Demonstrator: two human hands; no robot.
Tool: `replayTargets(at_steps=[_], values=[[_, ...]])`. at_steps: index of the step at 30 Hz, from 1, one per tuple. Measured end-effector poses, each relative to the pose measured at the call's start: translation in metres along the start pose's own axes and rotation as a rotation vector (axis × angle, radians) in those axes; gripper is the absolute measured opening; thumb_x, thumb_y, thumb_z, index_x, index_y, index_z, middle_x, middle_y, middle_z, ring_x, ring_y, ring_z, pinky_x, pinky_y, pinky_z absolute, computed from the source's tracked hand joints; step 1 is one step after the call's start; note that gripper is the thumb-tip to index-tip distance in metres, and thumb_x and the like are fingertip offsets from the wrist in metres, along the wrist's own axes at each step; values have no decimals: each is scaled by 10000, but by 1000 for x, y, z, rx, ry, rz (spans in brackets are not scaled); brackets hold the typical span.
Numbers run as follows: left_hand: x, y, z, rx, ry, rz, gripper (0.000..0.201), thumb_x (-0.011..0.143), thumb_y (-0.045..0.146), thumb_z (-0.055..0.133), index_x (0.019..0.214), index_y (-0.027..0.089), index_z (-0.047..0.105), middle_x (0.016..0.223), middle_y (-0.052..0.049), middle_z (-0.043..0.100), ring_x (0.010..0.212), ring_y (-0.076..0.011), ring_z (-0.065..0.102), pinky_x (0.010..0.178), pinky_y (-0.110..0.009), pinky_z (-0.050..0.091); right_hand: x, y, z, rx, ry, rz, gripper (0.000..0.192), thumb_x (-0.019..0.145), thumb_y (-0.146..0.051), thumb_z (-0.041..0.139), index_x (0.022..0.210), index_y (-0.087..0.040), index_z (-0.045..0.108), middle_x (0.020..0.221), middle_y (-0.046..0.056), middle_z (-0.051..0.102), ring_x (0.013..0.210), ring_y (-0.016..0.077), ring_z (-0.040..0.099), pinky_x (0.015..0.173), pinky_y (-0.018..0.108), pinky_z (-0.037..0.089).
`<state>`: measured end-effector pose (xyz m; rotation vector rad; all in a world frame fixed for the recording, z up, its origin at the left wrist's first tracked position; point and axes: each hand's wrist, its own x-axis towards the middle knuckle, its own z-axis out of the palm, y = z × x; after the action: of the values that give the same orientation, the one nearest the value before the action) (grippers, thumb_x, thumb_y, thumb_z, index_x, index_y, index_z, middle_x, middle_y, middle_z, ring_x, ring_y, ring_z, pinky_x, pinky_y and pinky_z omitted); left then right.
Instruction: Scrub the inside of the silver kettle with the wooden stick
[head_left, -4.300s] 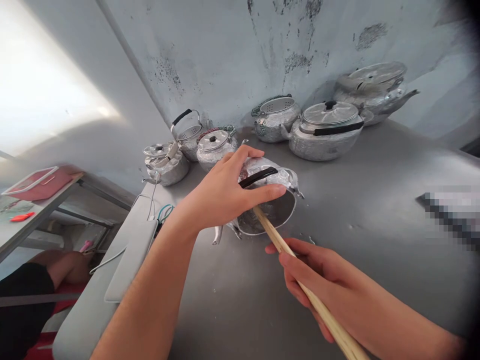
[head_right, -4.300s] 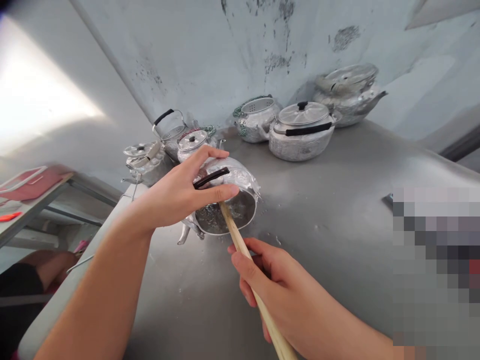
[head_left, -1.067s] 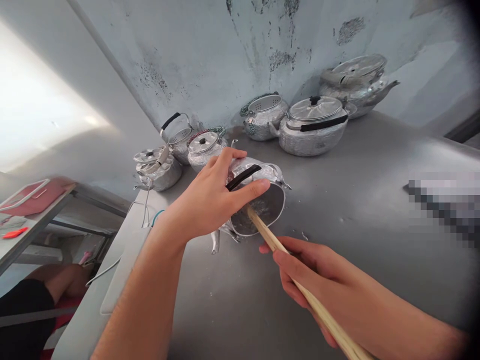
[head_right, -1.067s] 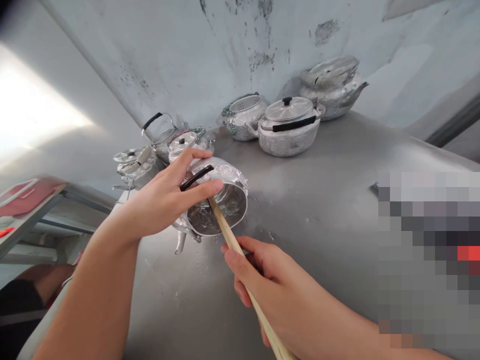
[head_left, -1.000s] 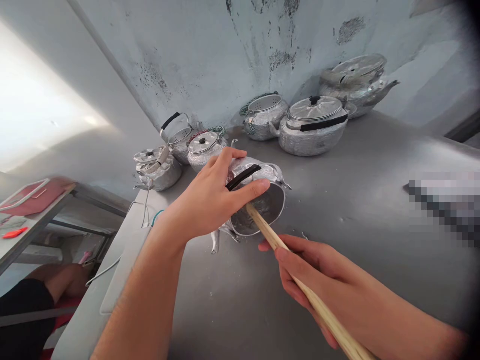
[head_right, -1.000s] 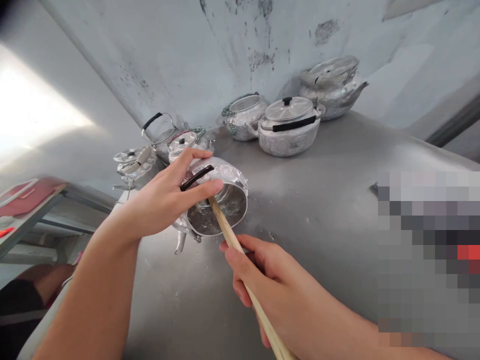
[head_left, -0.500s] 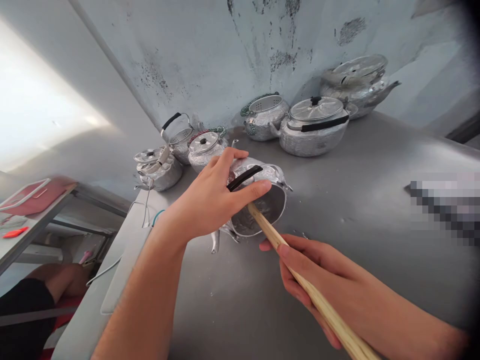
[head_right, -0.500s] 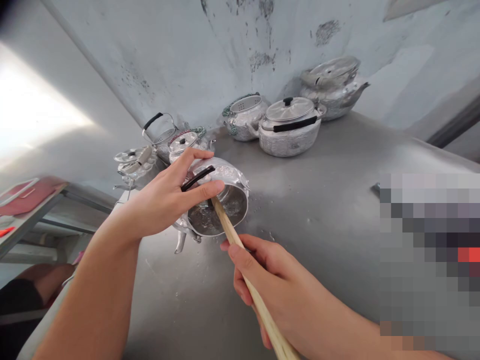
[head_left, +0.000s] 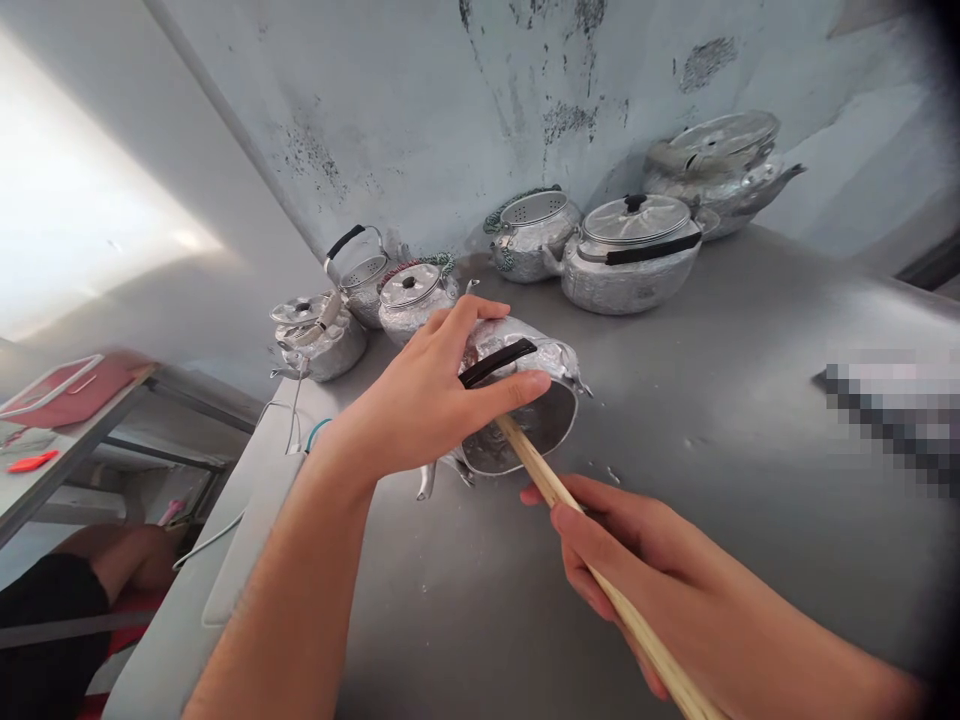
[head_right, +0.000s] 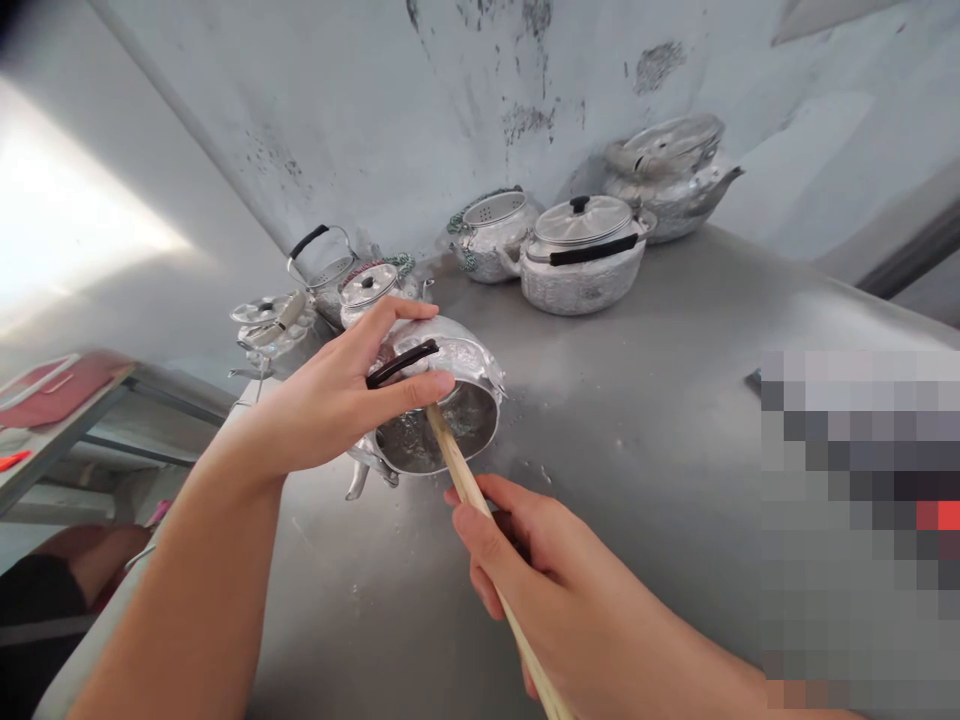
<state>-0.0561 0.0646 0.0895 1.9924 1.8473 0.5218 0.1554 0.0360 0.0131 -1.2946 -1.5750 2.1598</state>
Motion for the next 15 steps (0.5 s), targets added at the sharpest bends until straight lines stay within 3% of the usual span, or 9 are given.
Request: replayTargets(at_steps=[15], values=[[1, -2, 1, -16, 10, 30, 596, 952, 676, 637, 1416, 319, 522, 1446, -66, 590, 1243, -289, 579, 1043, -445, 508, 0, 7, 0, -67, 19, 18, 368, 1056, -570, 440, 909, -255, 559, 684, -87, 432, 501, 85, 362, 397, 151, 416]])
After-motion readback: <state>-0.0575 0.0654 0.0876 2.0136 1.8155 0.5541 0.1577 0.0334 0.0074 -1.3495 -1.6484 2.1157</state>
